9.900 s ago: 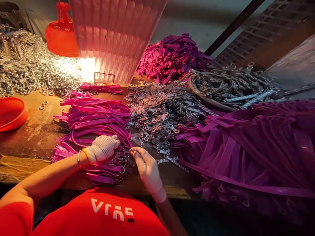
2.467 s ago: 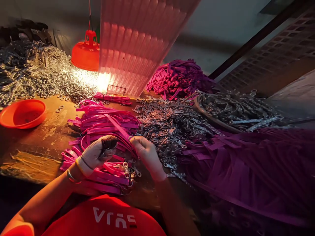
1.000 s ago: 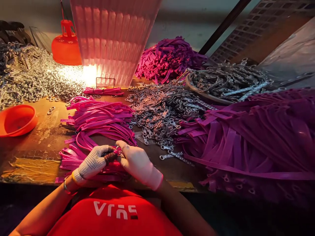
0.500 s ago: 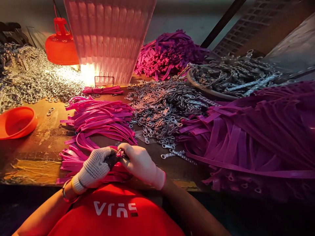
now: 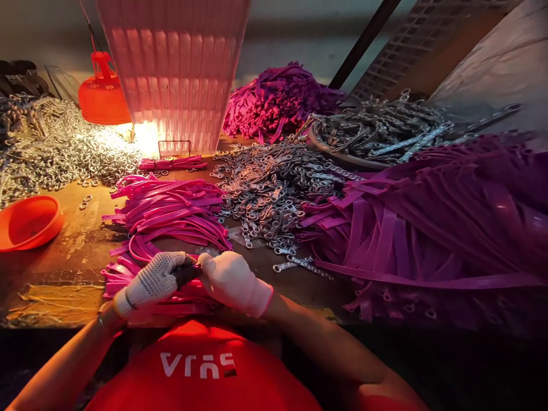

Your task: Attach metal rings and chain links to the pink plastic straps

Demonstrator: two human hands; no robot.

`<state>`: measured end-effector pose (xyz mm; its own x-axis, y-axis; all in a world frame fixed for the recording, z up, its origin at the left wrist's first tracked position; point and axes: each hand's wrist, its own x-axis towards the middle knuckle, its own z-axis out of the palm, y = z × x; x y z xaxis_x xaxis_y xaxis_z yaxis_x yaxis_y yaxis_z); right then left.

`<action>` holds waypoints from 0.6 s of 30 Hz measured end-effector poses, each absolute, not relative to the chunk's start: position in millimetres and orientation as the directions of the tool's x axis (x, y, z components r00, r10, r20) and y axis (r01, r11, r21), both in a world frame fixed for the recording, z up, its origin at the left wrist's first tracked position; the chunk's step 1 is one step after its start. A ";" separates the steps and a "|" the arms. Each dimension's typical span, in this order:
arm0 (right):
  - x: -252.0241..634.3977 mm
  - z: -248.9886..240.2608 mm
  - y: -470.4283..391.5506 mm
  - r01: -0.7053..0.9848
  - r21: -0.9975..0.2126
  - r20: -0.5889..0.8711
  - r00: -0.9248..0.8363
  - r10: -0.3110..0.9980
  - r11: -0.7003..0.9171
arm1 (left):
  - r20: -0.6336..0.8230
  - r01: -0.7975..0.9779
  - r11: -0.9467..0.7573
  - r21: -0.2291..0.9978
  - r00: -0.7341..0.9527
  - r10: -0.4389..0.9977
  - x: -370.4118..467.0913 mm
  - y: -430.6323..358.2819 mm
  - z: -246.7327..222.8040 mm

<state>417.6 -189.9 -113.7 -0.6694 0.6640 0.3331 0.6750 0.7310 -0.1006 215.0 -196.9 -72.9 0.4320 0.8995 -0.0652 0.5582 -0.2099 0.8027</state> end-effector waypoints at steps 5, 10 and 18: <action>411.5 -108.3 -188.4 0.744 -0.292 0.299 -0.526 0.796 0.602 | -0.035 0.670 -0.352 0.654 0.492 0.870 172.0 -183.1 -21.3; 403.3 -114.8 -196.5 0.791 -0.292 0.138 -0.522 0.842 0.538 | -0.070 0.824 -0.183 0.537 0.259 0.963 164.4 -185.9 -36.5; 452.8 -114.8 -173.0 0.795 -0.203 0.026 -0.579 0.815 0.571 | -0.300 0.323 0.341 0.883 -0.170 0.939 172.6 -199.1 -104.5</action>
<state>452.8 -173.0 -114.8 -0.5789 0.8149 0.0264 0.7952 0.5715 -0.2026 172.6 -199.1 -104.5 -0.1702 0.9387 -0.2998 0.3228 0.3406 0.8831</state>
